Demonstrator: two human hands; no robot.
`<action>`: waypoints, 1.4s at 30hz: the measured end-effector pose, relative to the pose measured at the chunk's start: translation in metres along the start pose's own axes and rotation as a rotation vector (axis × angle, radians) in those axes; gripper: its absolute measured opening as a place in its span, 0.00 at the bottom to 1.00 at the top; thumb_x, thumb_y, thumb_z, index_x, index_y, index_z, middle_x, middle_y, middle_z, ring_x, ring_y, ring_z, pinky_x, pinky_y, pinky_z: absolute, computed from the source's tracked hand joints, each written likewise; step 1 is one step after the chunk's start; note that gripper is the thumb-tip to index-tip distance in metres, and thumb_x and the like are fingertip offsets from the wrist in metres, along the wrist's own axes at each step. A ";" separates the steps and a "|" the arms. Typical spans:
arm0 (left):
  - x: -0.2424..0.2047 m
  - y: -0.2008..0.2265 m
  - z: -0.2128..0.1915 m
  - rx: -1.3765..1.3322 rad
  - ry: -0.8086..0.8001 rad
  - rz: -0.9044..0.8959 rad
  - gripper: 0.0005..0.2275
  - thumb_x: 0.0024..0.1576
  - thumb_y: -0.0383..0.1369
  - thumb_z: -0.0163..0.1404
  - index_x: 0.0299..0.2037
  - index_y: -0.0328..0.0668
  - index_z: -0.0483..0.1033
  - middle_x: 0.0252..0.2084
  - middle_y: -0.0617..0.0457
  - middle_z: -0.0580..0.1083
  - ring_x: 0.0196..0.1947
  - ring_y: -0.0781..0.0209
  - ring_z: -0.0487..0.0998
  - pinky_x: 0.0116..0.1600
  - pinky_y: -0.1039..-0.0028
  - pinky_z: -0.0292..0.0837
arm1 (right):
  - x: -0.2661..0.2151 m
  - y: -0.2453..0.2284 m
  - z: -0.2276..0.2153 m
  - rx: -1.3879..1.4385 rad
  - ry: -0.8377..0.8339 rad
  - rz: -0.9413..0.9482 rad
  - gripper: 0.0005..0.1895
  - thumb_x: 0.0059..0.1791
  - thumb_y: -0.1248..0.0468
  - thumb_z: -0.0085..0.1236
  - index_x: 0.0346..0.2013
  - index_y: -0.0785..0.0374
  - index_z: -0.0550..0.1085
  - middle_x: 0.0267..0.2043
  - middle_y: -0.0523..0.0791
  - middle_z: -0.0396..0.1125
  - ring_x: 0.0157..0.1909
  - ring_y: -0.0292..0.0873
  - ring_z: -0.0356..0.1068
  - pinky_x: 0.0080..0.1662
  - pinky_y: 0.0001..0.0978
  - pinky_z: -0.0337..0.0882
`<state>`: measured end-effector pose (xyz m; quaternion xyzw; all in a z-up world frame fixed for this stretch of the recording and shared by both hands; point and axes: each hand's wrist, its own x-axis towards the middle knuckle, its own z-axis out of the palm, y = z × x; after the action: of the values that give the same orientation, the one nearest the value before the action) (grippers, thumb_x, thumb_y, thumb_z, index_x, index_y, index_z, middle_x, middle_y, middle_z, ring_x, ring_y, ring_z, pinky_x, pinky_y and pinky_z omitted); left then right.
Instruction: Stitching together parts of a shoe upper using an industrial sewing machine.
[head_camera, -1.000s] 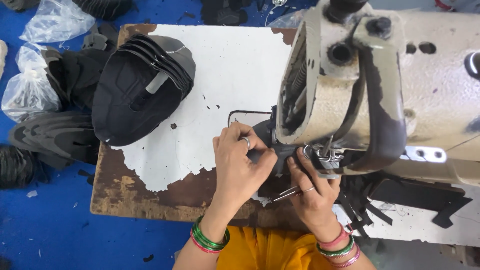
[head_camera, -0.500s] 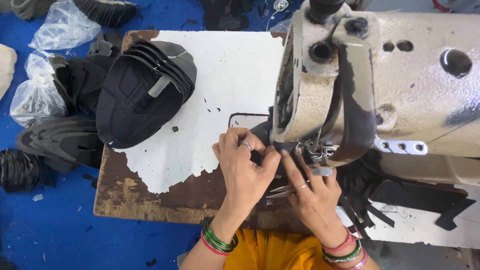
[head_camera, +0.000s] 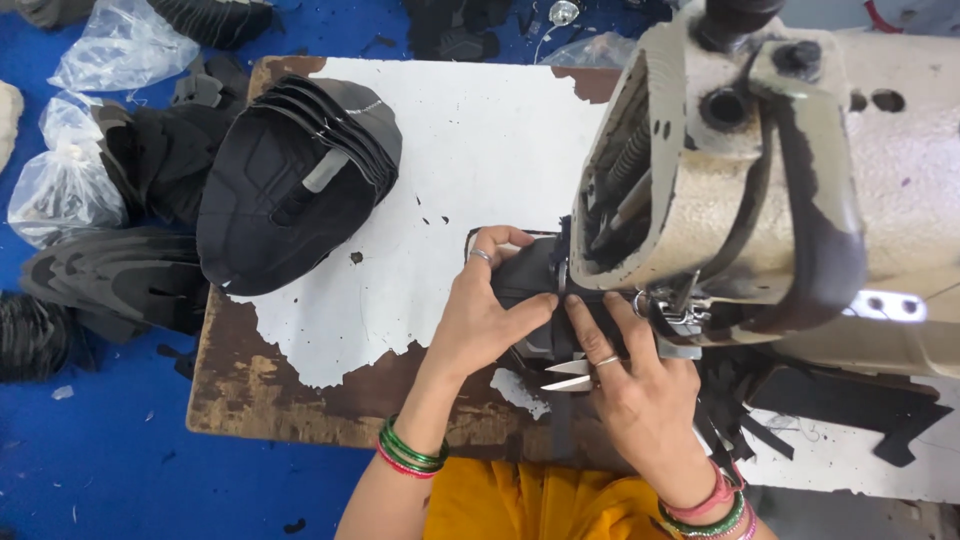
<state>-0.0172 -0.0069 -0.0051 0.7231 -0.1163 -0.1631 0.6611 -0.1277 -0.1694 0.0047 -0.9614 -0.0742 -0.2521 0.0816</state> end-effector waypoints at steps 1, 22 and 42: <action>0.000 0.002 0.000 -0.001 -0.003 -0.004 0.24 0.48 0.26 0.61 0.54 0.39 0.66 0.42 0.46 0.76 0.40 0.63 0.81 0.44 0.76 0.80 | 0.000 -0.001 0.000 -0.001 -0.004 0.003 0.38 0.36 0.71 0.61 0.62 0.49 0.75 0.54 0.48 0.68 0.52 0.54 0.70 0.48 0.43 0.73; 0.014 -0.005 -0.002 -0.273 -0.098 -0.015 0.23 0.46 0.22 0.57 0.52 0.39 0.66 0.37 0.47 0.78 0.33 0.67 0.79 0.37 0.78 0.76 | -0.003 -0.003 0.005 -0.007 0.034 0.013 0.37 0.35 0.73 0.61 0.61 0.52 0.76 0.57 0.49 0.66 0.57 0.57 0.67 0.54 0.45 0.70; 0.020 0.006 0.001 -0.185 -0.069 -0.023 0.25 0.44 0.22 0.58 0.52 0.40 0.64 0.36 0.49 0.78 0.33 0.70 0.77 0.36 0.82 0.73 | -0.013 0.018 0.024 0.168 0.057 0.033 0.43 0.30 0.77 0.58 0.60 0.51 0.75 0.57 0.51 0.69 0.56 0.55 0.70 0.55 0.49 0.70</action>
<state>0.0011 -0.0157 -0.0007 0.6540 -0.1151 -0.2058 0.7188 -0.1241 -0.1836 -0.0244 -0.9448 -0.0768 -0.2708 0.1680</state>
